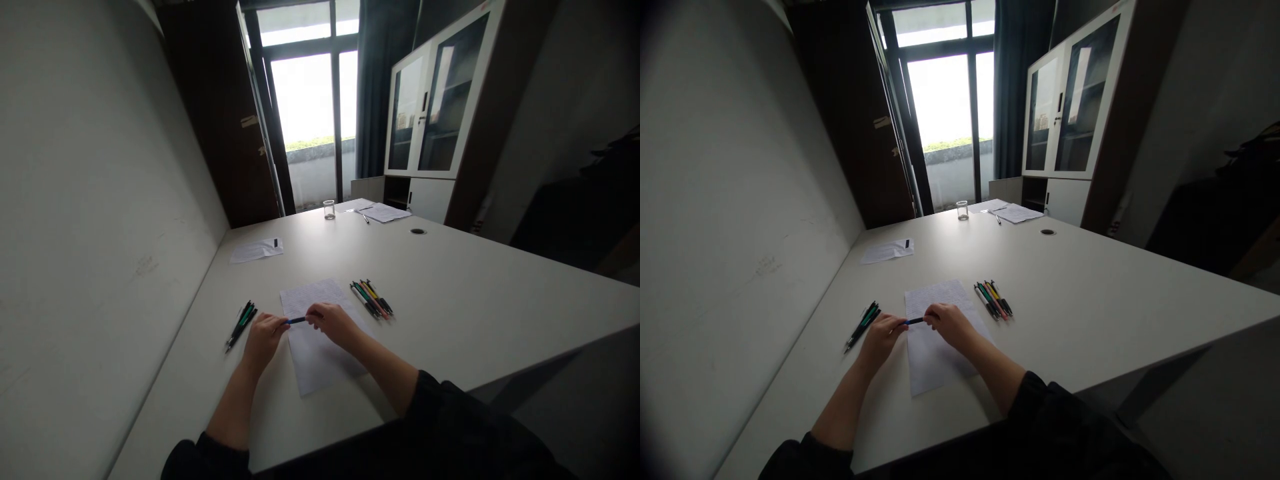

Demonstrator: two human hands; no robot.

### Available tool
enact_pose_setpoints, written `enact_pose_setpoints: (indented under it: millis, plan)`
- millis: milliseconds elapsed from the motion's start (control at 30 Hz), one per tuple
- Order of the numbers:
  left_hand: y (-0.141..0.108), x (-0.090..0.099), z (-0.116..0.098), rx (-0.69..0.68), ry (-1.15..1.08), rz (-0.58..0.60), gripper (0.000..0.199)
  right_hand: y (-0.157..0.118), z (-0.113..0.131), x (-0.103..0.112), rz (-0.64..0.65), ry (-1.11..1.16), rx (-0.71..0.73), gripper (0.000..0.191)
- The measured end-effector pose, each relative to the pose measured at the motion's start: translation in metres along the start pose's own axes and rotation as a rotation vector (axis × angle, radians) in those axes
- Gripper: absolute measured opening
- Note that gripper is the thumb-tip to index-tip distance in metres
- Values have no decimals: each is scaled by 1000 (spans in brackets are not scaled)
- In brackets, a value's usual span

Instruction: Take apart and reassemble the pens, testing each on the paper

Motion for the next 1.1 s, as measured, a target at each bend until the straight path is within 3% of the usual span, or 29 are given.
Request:
enact_pose_setpoints:
  millis: [67, 133, 300, 500, 667, 1000, 1100]
  plan:
    - [0, 0, 0, 2, -3, -5, 18, 0, -1, 3, -37, 30, 2, 6]
    - [0, 1, 1, 6, -7, -8, 18, 1, -3, 4, -54, 57, -5, 17]
    - [0, 1, -1, 4, 18, 2, 17, 1, -8, -1, -16, 90, -26, 14]
    - [1, 1, -18, -63, 85, 29, 19, 1, -6, -2, -17, 185, -41, 7]
    - [-1, -5, -26, -46, 35, 89, 26, 0, -3, -2, -40, 189, 2, 3]
    - [1, -3, -28, -55, -71, 76, 24, 0, -5, -11, 65, 196, -63, 11]
    - [2, -2, -30, -62, -129, 62, 23, 0, 1, -4, 30, 166, -30, 8]
Point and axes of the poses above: each hand's wrist, its own y-axis towards the middle knuckle, its own x-axis out of the back of the hand, z = x × y, the point moved 10 cm from there along y, towards the middle knuckle, and after that the axes turned 7 degrees about -x, right-handed, at the moved point
